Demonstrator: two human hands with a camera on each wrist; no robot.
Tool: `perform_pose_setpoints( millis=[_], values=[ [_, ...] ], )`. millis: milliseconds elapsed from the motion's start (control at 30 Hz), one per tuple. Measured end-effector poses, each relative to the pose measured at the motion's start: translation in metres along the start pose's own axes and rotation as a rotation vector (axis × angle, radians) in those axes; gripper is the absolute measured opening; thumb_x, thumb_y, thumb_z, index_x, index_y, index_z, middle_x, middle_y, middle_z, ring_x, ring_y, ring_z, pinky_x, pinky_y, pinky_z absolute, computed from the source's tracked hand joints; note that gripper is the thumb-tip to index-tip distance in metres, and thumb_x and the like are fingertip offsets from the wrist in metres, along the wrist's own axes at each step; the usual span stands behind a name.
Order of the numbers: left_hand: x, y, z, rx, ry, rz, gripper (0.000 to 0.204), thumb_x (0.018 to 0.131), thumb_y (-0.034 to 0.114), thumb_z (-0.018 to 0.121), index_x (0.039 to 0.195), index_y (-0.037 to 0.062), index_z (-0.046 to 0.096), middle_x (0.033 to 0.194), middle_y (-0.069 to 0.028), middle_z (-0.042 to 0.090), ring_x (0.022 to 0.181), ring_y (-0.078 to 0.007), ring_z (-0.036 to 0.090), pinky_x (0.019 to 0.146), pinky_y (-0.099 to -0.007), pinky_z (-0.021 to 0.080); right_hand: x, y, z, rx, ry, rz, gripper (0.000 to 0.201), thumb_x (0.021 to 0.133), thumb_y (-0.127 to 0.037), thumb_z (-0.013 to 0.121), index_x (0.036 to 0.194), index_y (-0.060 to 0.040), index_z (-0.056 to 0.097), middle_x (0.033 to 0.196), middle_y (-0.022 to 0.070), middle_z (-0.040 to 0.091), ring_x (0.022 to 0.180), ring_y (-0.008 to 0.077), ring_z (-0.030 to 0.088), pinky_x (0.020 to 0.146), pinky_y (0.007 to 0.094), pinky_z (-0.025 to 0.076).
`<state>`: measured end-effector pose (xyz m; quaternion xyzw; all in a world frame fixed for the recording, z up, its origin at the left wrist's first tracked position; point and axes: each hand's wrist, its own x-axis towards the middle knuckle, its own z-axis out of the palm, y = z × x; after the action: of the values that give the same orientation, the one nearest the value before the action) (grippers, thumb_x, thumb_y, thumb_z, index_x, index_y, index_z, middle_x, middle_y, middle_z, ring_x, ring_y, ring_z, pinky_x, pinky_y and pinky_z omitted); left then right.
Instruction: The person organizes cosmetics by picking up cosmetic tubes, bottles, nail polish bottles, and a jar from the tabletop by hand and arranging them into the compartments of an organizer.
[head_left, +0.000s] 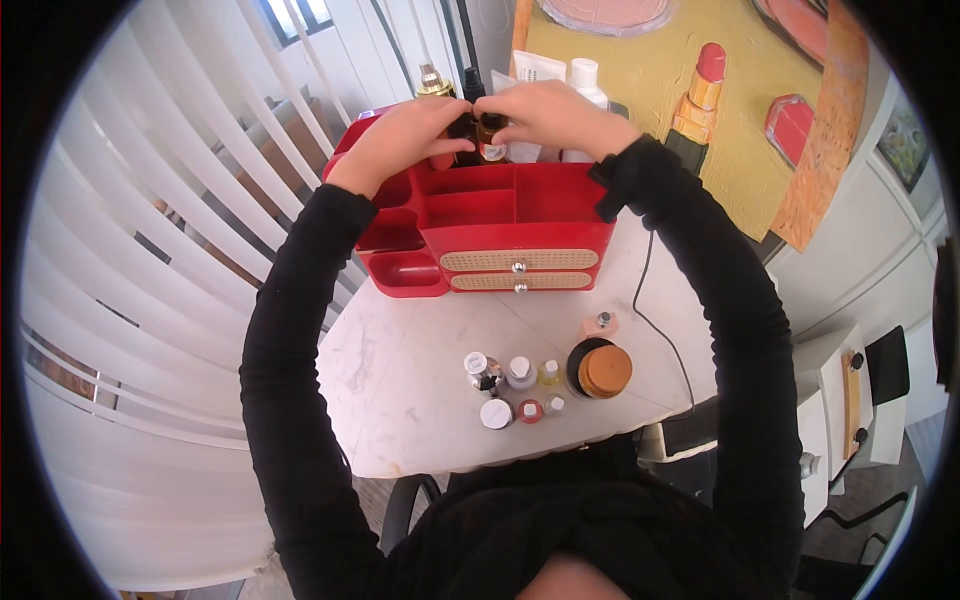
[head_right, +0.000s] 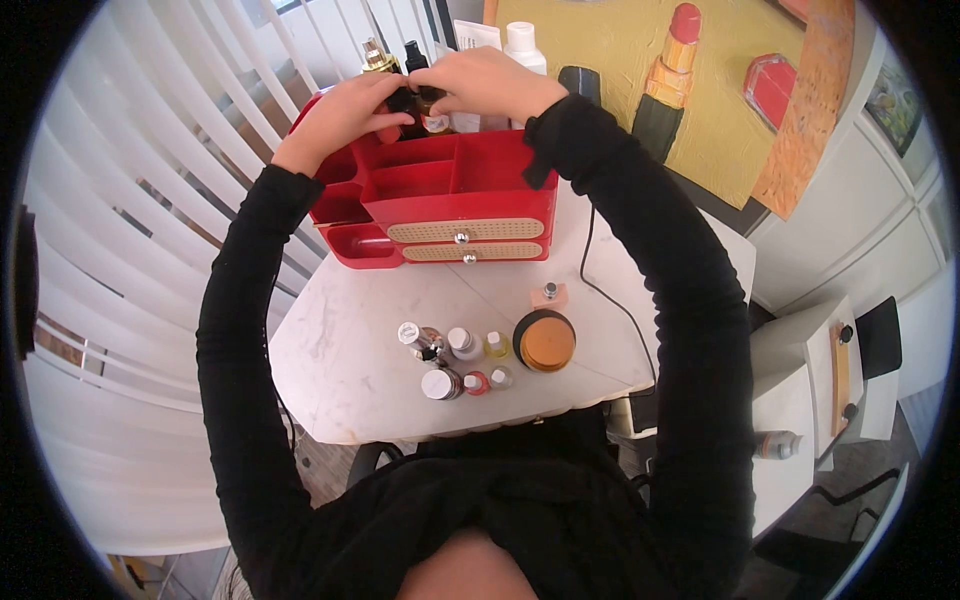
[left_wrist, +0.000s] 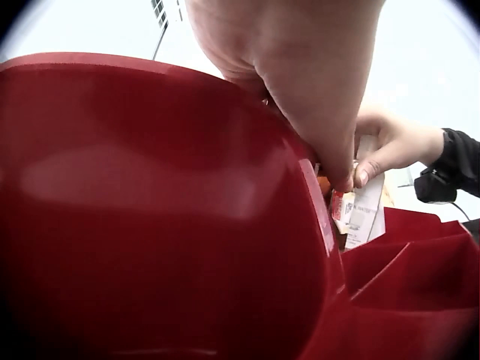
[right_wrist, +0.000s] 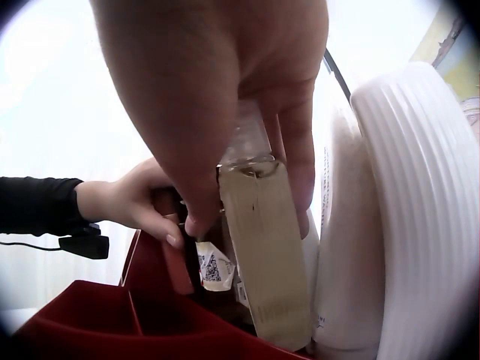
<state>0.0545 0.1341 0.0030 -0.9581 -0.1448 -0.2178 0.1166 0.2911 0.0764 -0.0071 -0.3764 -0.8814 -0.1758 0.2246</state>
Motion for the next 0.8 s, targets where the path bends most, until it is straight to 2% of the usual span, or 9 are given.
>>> perform_pose_setpoints(
  millis=[67,133,233,333,433,500,600,700,800],
  values=[
    [0.0,0.0,0.005,0.01,0.009,0.014,0.044,0.087,0.033,0.072,0.117,0.0039,0.059,0.098,-0.0165,0.064,0.092,-0.0353,0.064,0.082,-0.0405,0.052,0.0,0.001,0.002,0.029,-0.027,0.016,0.037,0.085,-0.027,0.07,0.12,-0.0167,0.061,0.088,0.0126,0.067,0.09,0.0316,0.066,0.075,0.0435,0.052],
    [0.001,0.001,0.006,0.02,0.016,0.029,0.043,0.087,0.033,0.072,0.116,0.0042,0.059,0.097,-0.0162,0.063,0.092,-0.035,0.063,0.082,-0.0401,0.052,0.0,0.0,0.003,0.059,-0.094,0.101,0.035,0.089,-0.026,0.067,0.121,-0.016,0.057,0.099,0.0109,0.067,0.095,0.0329,0.064,0.079,0.0429,0.051],
    [0.0,0.004,0.005,0.066,0.057,0.097,0.044,0.085,0.035,0.074,0.114,0.0047,0.059,0.096,-0.0148,0.063,0.09,-0.0339,0.063,0.081,-0.0388,0.052,0.002,-0.003,0.007,0.038,-0.125,0.123,0.037,0.089,-0.025,0.067,0.123,-0.0145,0.056,0.102,0.0123,0.068,0.097,0.0342,0.064,0.08,0.0432,0.051],
    [0.0,0.006,0.006,0.083,0.024,-0.02,0.046,0.082,0.035,0.075,0.112,0.0052,0.059,0.102,-0.0137,0.061,0.094,-0.0339,0.062,0.083,-0.0395,0.052,0.003,-0.004,0.008,0.06,-0.086,0.122,0.039,0.089,-0.024,0.067,0.124,-0.0123,0.055,0.103,0.0151,0.067,0.097,0.0359,0.064,0.081,0.0436,0.051],
    [-0.002,0.005,0.007,0.216,0.152,0.084,0.043,0.081,0.028,0.075,0.113,0.0061,0.058,0.11,-0.0136,0.057,0.1,-0.0348,0.06,0.086,-0.041,0.051,0.003,-0.009,0.004,0.116,-0.09,0.181,0.042,0.088,-0.019,0.065,0.127,-0.0101,0.053,0.1,0.0166,0.066,0.098,0.0363,0.064,0.081,0.0438,0.051],
    [-0.008,0.006,0.004,0.169,0.151,-0.007,0.042,0.08,0.019,0.072,0.116,0.007,0.056,0.116,-0.0142,0.054,0.104,-0.0359,0.058,0.088,-0.0416,0.05,0.002,-0.009,0.0,0.158,-0.085,0.191,0.043,0.087,-0.015,0.063,0.129,-0.0092,0.053,0.1,0.0175,0.065,0.098,0.0365,0.064,0.082,0.0437,0.052],
    [-0.017,0.01,-0.004,0.088,0.115,-0.05,0.044,0.078,0.012,0.068,0.119,0.0058,0.054,0.111,-0.014,0.055,0.1,-0.034,0.06,0.085,-0.0394,0.051,0.002,-0.012,-0.014,0.194,-0.125,0.217,0.049,0.083,-0.007,0.06,0.131,-0.0071,0.051,0.102,0.0188,0.062,0.096,0.037,0.064,0.083,0.0428,0.052],
    [-0.02,0.008,-0.004,-0.103,0.057,-0.083,0.048,0.077,0.005,0.071,0.122,0.0075,0.053,0.118,-0.0129,0.051,0.102,-0.0334,0.058,0.087,-0.0385,0.051,-0.003,-0.015,-0.021,0.212,-0.184,0.255,0.054,0.078,0.0,0.06,0.131,-0.0054,0.051,0.106,0.0193,0.06,0.096,0.0376,0.063,0.084,0.0416,0.053],
    [-0.021,0.007,-0.007,-0.196,0.11,-0.117,0.048,0.078,0.002,0.072,0.122,0.0066,0.054,0.115,-0.0107,0.052,0.1,-0.0307,0.06,0.084,-0.0359,0.053,-0.009,0.003,-0.006,0.19,-0.174,0.221,0.056,0.072,0.006,0.063,0.126,-0.005,0.055,0.109,0.0184,0.059,0.098,0.0374,0.061,0.085,0.0411,0.052]
  ],
)
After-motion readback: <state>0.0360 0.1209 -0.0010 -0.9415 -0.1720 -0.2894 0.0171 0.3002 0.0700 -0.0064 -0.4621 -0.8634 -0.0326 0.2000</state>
